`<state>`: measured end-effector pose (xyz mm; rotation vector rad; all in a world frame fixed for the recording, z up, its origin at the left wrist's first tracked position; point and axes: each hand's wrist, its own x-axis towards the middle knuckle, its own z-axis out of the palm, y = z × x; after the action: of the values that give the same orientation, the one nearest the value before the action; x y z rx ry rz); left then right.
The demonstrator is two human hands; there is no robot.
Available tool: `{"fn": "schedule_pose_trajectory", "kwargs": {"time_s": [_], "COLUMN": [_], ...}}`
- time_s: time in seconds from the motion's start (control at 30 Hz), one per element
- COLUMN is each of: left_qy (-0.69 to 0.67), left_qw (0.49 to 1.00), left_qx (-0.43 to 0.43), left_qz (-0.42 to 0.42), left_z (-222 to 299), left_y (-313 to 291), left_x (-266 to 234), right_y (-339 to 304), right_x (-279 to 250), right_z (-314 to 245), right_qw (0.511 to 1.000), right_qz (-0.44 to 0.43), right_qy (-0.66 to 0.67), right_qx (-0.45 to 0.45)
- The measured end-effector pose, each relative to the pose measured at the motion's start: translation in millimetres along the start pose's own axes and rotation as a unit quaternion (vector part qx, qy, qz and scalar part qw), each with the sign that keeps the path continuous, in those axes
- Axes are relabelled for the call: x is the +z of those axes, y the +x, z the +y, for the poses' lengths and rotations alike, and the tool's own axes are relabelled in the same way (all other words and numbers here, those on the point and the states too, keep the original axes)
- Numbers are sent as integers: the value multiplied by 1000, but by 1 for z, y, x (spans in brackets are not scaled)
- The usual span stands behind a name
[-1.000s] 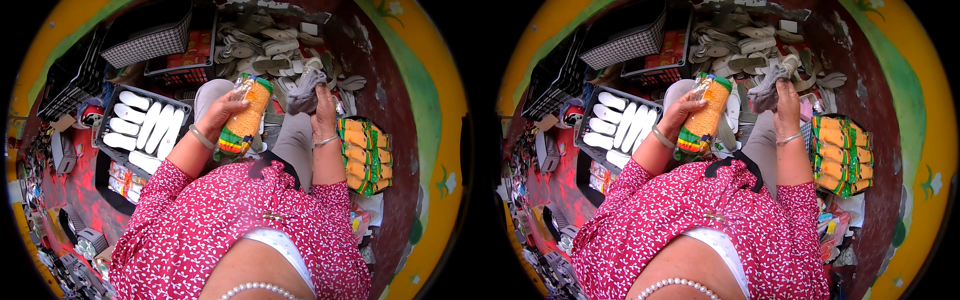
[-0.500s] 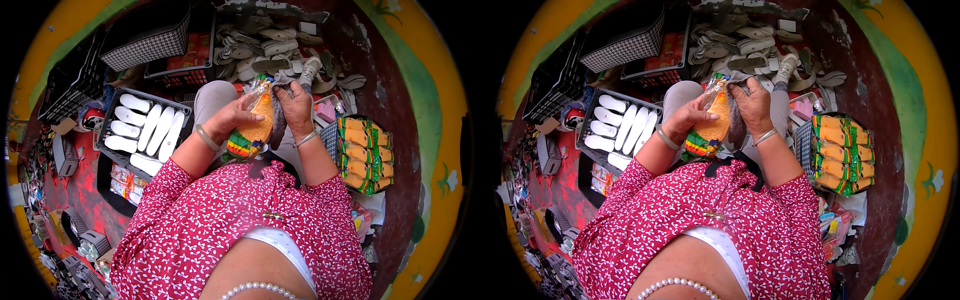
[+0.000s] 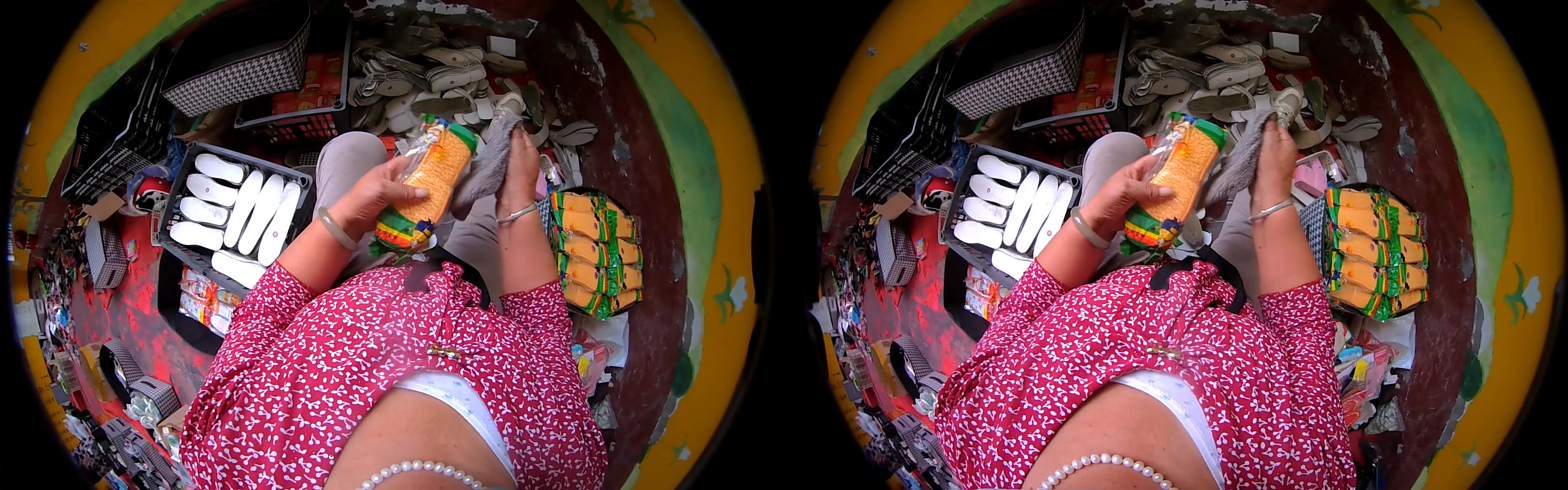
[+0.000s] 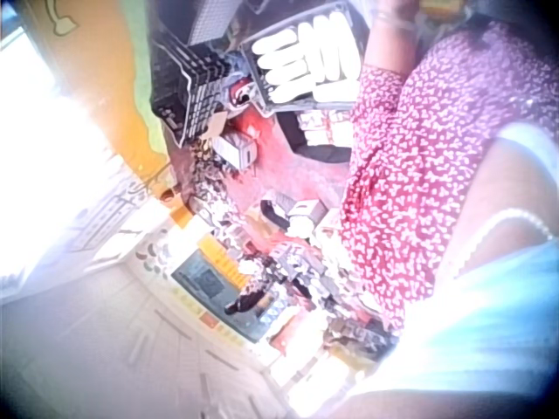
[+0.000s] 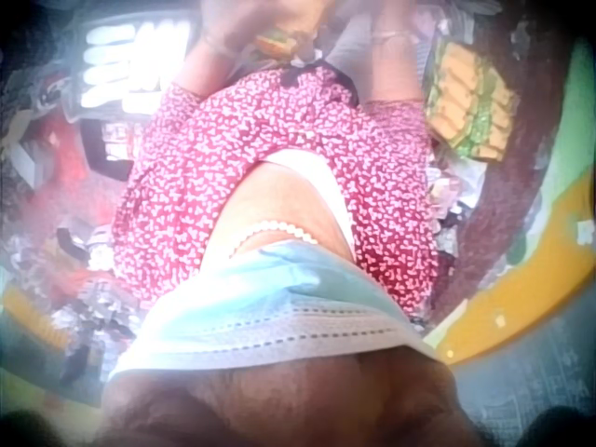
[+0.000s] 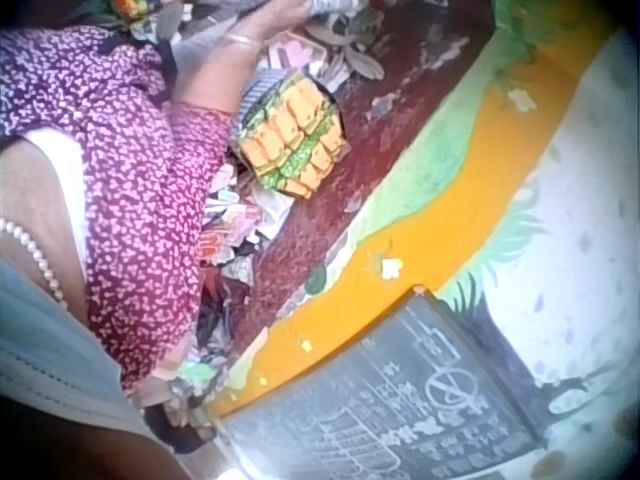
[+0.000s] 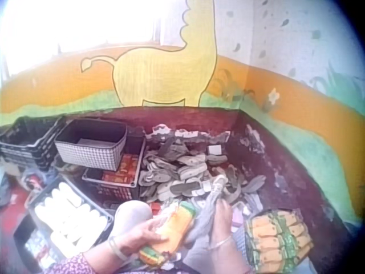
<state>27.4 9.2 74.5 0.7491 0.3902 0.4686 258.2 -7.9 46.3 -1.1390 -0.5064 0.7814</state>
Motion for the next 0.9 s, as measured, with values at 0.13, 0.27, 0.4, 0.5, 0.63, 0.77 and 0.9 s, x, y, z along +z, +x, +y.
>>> {"fn": "schedule_pose_trajectory", "kwargs": {"time_s": [0.13,0.27,0.4,0.5,0.63,0.77,0.9], "left_qy": [-9,-23,-20,-20,1,4,-87], "left_qw": [1000,1000,1000,1000,1000,999,995], "left_qx": [19,9,-3,2,4,26,18], "left_qz": [14,7,20,23,25,28,34], "left_z": [4,5,7,2,1,2,3], "left_y": [-2,0,-4,-2,-2,-2,9], "left_x": [-9,-4,3,0,-1,-3,-28], "right_y": [-1,-13,-19,-22,-26,-21,-9], "right_x": [-8,21,23,26,29,23,18], "right_z": [-30,-29,-23,-22,-23,-22,-35], "right_qw": [976,943,948,960,958,943,975], "right_qz": [-149,-249,-276,-257,-211,-130,-215], "right_qy": [141,120,39,-30,-193,-284,46], "right_qx": [73,187,153,106,0,-120,15]}}
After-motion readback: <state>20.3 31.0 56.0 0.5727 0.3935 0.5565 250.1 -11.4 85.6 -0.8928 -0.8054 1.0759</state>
